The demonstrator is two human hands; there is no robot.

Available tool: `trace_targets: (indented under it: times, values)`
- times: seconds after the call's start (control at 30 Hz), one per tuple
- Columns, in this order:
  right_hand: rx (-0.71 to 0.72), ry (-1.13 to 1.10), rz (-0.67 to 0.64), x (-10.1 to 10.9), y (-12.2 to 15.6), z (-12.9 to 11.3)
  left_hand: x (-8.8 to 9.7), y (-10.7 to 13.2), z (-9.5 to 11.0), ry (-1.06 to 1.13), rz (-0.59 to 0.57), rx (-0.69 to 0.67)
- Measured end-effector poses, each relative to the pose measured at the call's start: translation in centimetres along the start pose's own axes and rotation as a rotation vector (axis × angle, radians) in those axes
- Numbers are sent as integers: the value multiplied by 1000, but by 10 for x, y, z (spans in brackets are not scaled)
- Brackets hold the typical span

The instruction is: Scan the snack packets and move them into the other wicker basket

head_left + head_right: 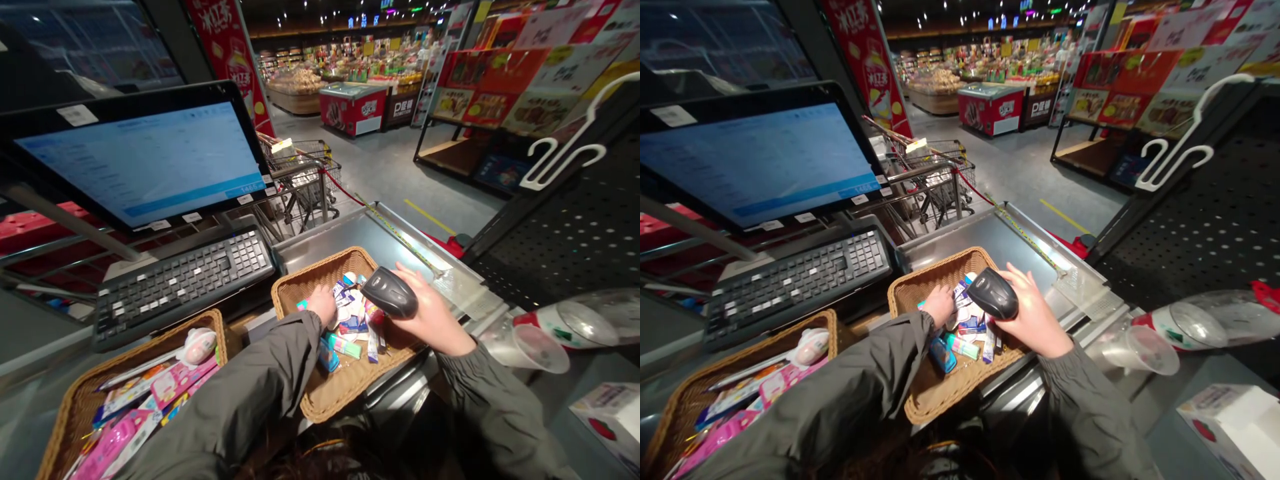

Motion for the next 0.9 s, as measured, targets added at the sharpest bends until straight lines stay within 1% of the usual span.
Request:
trace_targets:
  times: [0.13,0.27,0.37,0.47,0.53,0.6,0.7,0.8,0.9]
  values:
    - [-13,-13,5,0,0,3,8,1,-12,43,52,65]
    - [-24,-20,0,0,2,2,25,5,-19,105,124,90]
    - [-19,-6,15,1,4,0,47,12,-17,158,196,58]
    - [-13,20,45,4,5,-5,75,28,-15,211,267,3]
    - [-8,27,67,7,5,-12,95,45,-16,284,338,-30]
    - [10,31,87,11,5,-20,115,67,-20,356,424,-38]
    - [58,71,90,15,2,-37,139,107,-26,365,522,13]
    - [118,113,81,18,-1,-60,154,147,-30,331,551,79]
    - [206,148,74,18,-5,-91,158,183,-35,329,543,116]
Point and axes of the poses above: each hand's wrist, its own y-axis away from the middle knuckle, its own x-axis out of the back of the hand, z = x × y, the point moved 4 cm from there along -y, towards the middle knuckle, and after that the axes turned 13 degrees about y, right-handed, at the moved point
